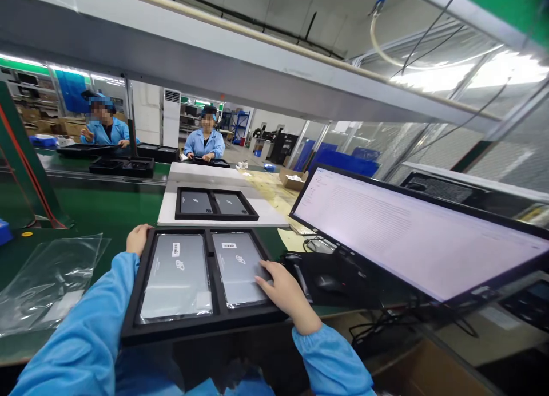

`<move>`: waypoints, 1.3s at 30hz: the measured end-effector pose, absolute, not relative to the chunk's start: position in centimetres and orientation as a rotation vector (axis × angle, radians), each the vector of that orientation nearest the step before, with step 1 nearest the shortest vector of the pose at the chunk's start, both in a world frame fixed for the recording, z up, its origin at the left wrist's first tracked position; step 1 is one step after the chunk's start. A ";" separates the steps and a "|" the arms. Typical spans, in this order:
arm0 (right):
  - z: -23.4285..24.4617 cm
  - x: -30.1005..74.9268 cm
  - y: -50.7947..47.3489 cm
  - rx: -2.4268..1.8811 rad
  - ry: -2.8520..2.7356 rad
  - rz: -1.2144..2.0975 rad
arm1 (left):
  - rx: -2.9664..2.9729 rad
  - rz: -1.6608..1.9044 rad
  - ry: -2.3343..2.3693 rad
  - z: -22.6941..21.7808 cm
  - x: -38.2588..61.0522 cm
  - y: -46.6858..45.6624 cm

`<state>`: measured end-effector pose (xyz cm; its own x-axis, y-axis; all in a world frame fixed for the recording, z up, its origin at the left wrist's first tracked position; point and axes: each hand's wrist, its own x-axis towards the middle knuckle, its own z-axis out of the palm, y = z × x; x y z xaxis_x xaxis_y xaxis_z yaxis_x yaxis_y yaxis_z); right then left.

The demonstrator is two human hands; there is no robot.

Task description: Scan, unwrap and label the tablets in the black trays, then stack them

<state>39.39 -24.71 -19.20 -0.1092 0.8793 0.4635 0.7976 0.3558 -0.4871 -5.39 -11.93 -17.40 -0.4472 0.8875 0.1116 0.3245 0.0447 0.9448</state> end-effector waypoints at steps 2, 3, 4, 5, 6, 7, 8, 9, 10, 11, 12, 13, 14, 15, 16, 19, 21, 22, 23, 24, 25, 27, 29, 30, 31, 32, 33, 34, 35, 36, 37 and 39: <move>-19.2 39.2 -24.9 -1.524 -1.881 0.182 | 1.200 1.357 1.809 -17.8 -5.9 -11.6; -19.2 39.4 -24.9 -1.536 -1.848 0.191 | 1.195 1.330 1.804 -17.9 -6.1 -11.5; -19.2 39.6 -24.9 -1.533 -1.821 0.203 | 1.191 1.311 1.800 -18.0 -6.3 -11.3; -19.3 39.8 -24.9 -1.522 -1.804 0.218 | 1.187 1.297 1.797 -18.0 -6.3 -11.3; -19.3 40.0 -24.9 -1.512 -1.789 0.232 | 1.186 1.289 1.795 -18.1 -6.4 -11.2; -19.4 40.1 -25.0 -1.505 -1.776 0.242 | 1.186 1.284 1.793 -18.2 -6.4 -11.1; -19.4 40.2 -25.0 -1.502 -1.759 0.245 | 1.187 1.281 1.791 -18.2 -6.3 -11.1; -19.4 40.2 -25.0 -1.504 -1.742 0.243 | 1.190 1.280 1.788 -18.3 -6.3 -11.1; -19.4 40.1 -25.1 -1.510 -1.726 0.238 | 1.194 1.278 1.785 -18.4 -6.2 -11.1; -19.4 40.0 -25.2 -1.518 -1.716 0.231 | 1.196 1.277 1.783 -18.5 -6.2 -11.0; -19.3 39.9 -25.2 -1.527 -1.715 0.225 | 1.198 1.274 1.780 -18.6 -6.2 -11.0; -19.2 39.8 -25.3 -1.535 -1.721 0.222 | 1.198 1.271 1.778 -18.7 -6.2 -11.0; -19.1 39.7 -25.3 -1.543 -1.731 0.220 | 1.198 1.268 1.777 -18.8 -6.2 -11.0; -19.0 39.6 -25.3 -1.551 -1.743 0.220 | 1.198 1.265 1.776 -18.8 -6.2 -11.0; -18.9 39.5 -25.3 -1.558 -1.752 0.220 | 1.199 1.263 1.775 -18.8 -6.2 -10.9; -18.6 39.4 -25.4 -1.572 -1.761 0.215 | 1.213 1.258 1.776 -18.8 -6.2 -10.9; -18.5 39.5 -25.4 -1.572 -1.770 0.208 | 1.223 1.252 1.781 -18.7 -6.2 -10.8; -18.4 39.4 -25.4 -1.571 -1.775 0.203 | 1.228 1.247 1.786 -18.7 -6.2 -10.8; -18.4 39.4 -25.4 -1.573 -1.781 0.197 | 1.233 1.240 1.793 -18.7 -6.3 -10.8; -18.4 39.3 -25.4 -1.576 -1.785 0.192 | 1.239 1.233 1.800 -18.6 -6.3 -10.7; -18.5 39.2 -25.4 -1.580 -1.789 0.187 | 1.245 1.228 1.808 -18.6 -6.3 -10.7; -18.6 38.9 -25.4 -1.580 -1.800 0.177 | 1.257 1.226 1.819 -18.5 -6.4 -10.8; -18.8 38.8 -25.4 -1.559 -1.782 0.110 | 1.266 1.233 1.821 -18.3 -6.3 -10.9; -18.8 39.1 -25.4 -1.544 -1.743 0.039 | 1.268 1.236 1.820 -18.1 -6.2 -11.0; -18.8 39.5 -25.3 -1.534 -1.683 -0.047 | 1.267 1.238 1.820 -18.0 -6.2 -11.1; -18.8 40.3 -25.3 -1.542 -1.608 -0.134 | 1.265 1.239 1.822 -17.9 -6.1 -11.2; -18.7 41.3 -25.3 -1.580 -1.525 -0.204 | 1.262 1.241 1.826 -17.7 -6.0 -11.3; -18.5 42.6 -25.3 -1.656 -1.443 -0.239 | 1.259 1.242 1.830 -17.7 -5.9 -11.3; -18.3 44.1 -25.2 -1.770 -1.370 -0.224 | 1.256 1.241 1.835 -17.6 -5.8 -11.3; -18.1 45.4 -25.1 -1.907 -1.306 -0.169 | 1.255 1.237 1.838 -17.6 -5.8 -11.2; -17.9 46.7 -24.9 -2.039 -1.260 -0.089 | 1.254 1.231 1.841 -17.7 -5.7 -11.2; -17.7 48.2 -24.4 -2.223 -1.222 0.096 | 1.252 1.207 1.851 -17.8 -5.6 -11.1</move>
<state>48.15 -24.39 -17.73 0.5748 0.7903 0.2124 0.7473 -0.4012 -0.5296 -5.63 -11.06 -17.76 -0.3810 0.9244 0.0146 0.3860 0.1447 0.9111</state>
